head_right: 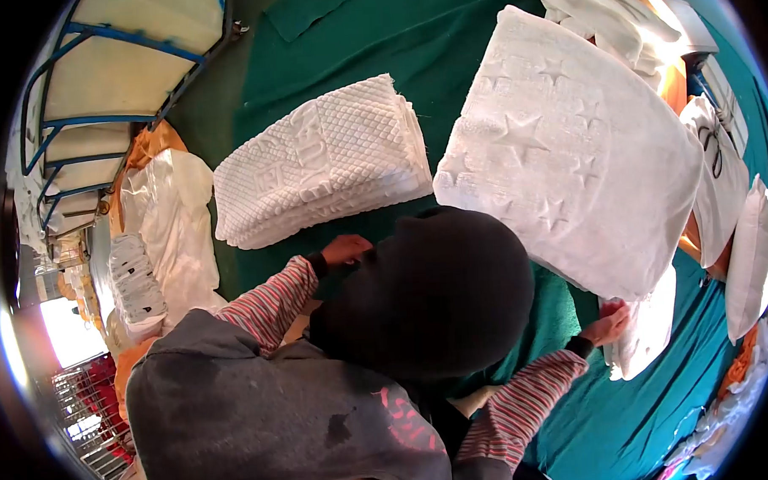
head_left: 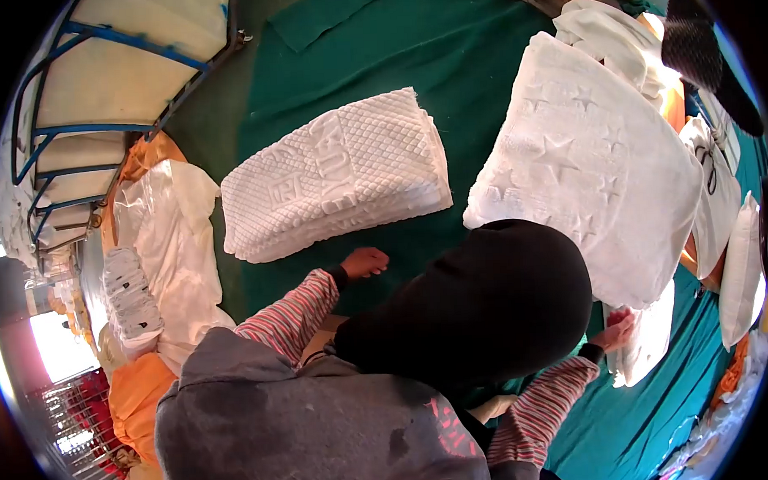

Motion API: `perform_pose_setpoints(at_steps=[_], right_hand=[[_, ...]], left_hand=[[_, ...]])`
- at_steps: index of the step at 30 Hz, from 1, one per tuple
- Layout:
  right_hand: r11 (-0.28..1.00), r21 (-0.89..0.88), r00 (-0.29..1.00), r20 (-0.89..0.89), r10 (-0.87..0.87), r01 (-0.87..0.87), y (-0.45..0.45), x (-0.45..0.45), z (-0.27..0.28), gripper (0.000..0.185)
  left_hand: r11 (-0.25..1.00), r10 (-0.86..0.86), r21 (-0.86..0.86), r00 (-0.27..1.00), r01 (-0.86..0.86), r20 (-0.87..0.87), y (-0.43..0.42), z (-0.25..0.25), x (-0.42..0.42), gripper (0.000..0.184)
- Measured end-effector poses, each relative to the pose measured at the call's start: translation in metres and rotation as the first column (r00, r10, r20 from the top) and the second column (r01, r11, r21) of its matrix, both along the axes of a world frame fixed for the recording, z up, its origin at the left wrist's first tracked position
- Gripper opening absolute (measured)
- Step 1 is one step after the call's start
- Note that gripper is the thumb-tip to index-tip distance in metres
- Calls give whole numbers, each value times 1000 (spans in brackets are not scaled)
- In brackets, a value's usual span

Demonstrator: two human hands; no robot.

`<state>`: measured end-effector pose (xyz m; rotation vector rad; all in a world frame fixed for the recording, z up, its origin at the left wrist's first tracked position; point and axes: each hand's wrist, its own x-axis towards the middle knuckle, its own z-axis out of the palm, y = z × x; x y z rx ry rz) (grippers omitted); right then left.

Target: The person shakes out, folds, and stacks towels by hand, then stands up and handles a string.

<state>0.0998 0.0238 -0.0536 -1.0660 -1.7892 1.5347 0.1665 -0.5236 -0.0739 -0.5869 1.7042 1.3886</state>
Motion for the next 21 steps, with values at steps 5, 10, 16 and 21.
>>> perform_pose_setpoints(at_steps=[5,10,16,21], right_hand=[[977,-143,979,104,173,-158,-41,29,-52,29],[793,-601,975,101,200,-101,-75,60,-89,40],[684,-727,998,33,-45,55,-85,48,-39,42],[700,-714,995,-51,-89,26,-65,28,-31,57]], left_hand=[[995,-80,46,993,83,-82,3,5,-22,34],[982,-8,184,985,40,-171,50,14,-68,36],[908,289,380,919,-174,-270,79,-52,-117,46],[942,210,307,954,-139,-213,65,-11,-131,46]])
